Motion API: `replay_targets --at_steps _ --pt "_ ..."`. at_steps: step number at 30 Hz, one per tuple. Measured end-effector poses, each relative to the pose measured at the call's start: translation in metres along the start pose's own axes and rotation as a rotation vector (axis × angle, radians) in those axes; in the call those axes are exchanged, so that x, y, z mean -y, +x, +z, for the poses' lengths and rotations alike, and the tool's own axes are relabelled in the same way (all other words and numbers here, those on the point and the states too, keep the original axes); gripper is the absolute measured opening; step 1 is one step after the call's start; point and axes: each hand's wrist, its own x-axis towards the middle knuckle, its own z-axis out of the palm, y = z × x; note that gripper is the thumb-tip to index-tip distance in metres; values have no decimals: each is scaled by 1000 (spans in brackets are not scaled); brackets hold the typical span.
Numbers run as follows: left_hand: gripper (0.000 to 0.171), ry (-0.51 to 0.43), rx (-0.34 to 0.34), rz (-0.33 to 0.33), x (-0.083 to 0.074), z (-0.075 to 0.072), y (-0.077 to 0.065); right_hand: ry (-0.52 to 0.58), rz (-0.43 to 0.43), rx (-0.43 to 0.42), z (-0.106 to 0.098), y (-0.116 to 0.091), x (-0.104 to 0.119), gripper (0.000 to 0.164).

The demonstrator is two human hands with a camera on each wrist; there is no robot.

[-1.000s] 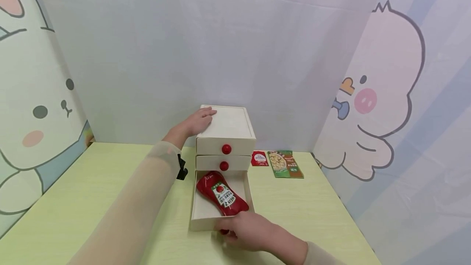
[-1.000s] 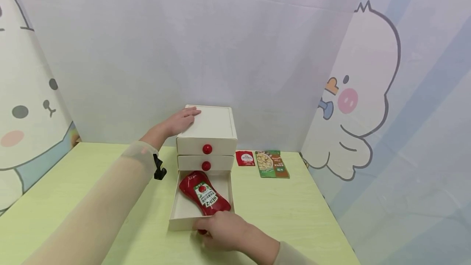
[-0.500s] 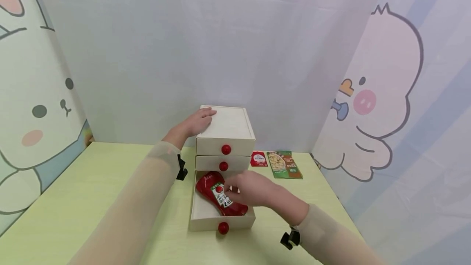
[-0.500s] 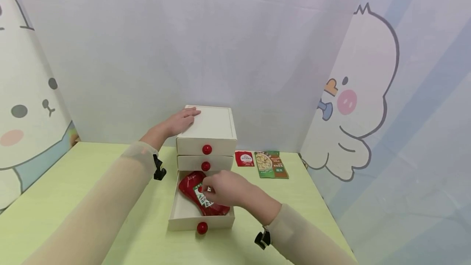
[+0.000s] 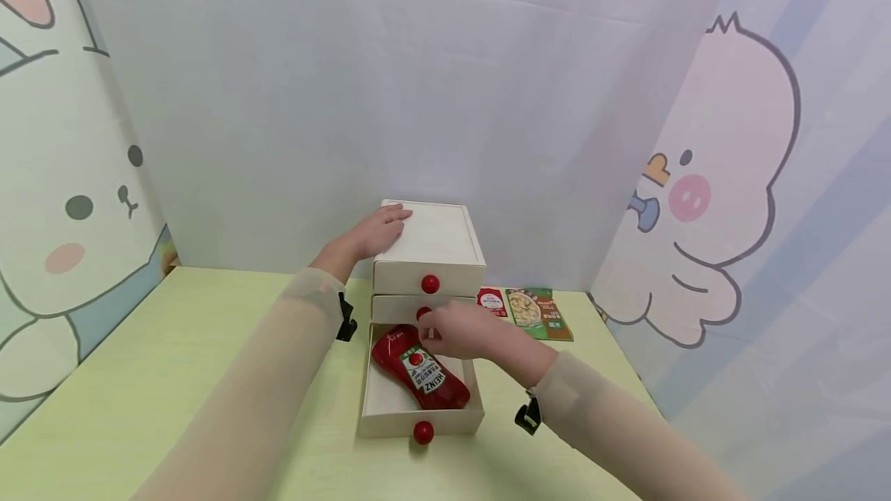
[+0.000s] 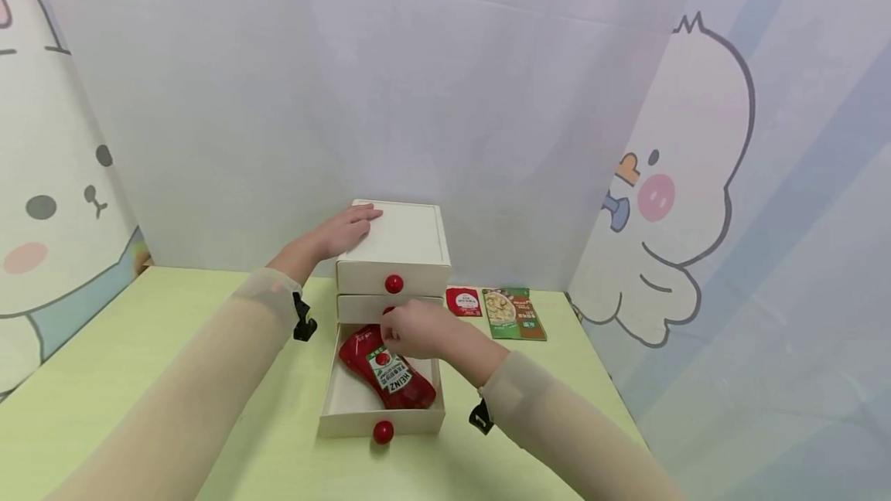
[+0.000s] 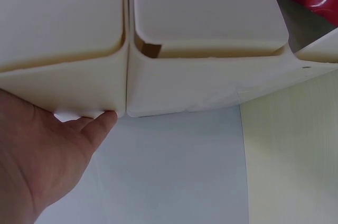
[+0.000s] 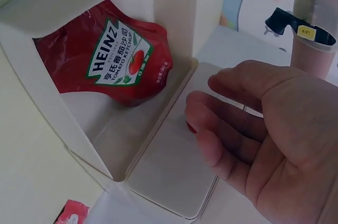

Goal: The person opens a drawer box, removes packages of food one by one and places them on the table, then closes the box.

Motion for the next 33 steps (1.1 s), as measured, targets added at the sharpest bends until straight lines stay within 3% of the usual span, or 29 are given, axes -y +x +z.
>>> replay_targets --at_steps 5,10,17,20,26,33 --pt "60 5 0 5 1 1 1 -28 20 20 2 7 0 8" --pt "60 -7 -1 13 1 1 2 -56 85 95 13 14 0 8" --pt "60 -9 0 8 0 0 2 -168 180 212 35 20 2 27" --pt "60 -6 0 8 0 0 2 -136 240 245 44 20 1 45" --pt "61 0 0 13 0 -1 3 -8 351 316 56 19 0 103" --pt "60 4 5 14 1 -1 4 6 411 330 67 20 6 123"
